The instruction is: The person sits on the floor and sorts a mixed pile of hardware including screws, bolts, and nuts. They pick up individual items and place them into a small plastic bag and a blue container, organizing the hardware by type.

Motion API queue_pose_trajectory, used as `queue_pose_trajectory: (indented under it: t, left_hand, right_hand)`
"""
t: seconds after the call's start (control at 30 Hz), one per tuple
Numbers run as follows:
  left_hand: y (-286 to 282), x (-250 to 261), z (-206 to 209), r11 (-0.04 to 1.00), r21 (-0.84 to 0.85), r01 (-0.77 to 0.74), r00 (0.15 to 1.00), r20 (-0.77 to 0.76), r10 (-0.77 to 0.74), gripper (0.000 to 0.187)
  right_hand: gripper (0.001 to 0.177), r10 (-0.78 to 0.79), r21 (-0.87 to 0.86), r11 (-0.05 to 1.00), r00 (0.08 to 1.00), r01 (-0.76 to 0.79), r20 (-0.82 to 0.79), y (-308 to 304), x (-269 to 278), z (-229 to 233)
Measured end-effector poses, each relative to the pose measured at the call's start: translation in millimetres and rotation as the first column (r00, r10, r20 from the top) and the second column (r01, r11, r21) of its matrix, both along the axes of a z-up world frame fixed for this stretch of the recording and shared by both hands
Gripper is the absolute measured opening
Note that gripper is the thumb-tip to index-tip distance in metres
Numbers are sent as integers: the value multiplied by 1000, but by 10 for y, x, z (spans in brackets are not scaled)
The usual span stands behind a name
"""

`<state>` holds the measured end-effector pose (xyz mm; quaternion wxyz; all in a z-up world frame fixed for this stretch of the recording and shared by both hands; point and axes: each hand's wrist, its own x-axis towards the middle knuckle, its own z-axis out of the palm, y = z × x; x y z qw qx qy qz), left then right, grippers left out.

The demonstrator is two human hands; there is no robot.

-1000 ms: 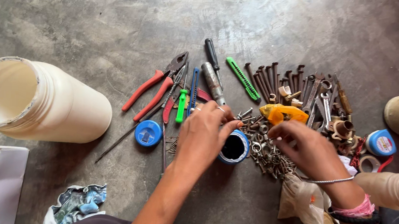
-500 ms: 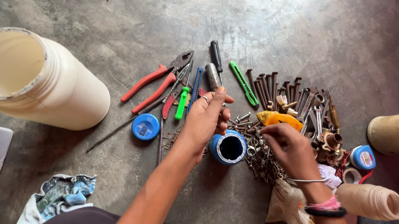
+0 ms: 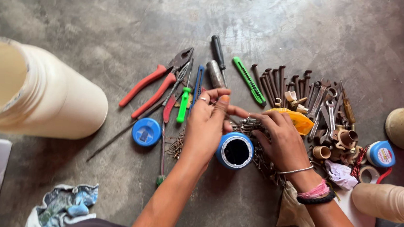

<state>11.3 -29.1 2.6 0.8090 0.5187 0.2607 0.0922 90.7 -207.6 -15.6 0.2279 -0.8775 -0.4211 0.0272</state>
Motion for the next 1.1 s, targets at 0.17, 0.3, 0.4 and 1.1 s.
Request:
queue_pose_trajectory:
  t: [0.17,0.3,0.4,1.1]
  left_hand:
    - [23,-55,-5,1000,1,-12,1000,-21,12,37]
    - [-1,-70,-46,991,-135,-17,1000,-24,14,33]
    - [16,-41,-95,994,-106,32,998,-42,-37,28]
    - [257,-62,-176,904,343,256,964,-159,-213,24]
  right_hand:
    - [25,-9,12,1000,1000,9,-21,-16,-45,-26]
    - [17,-31,-5,1000,999,31,-18,4,-60,-25]
    - [18,-31,3,1000,999,31,-10,4,-53,3]
    - [21,-38,333,872,728,359,-684,-446,455,234]
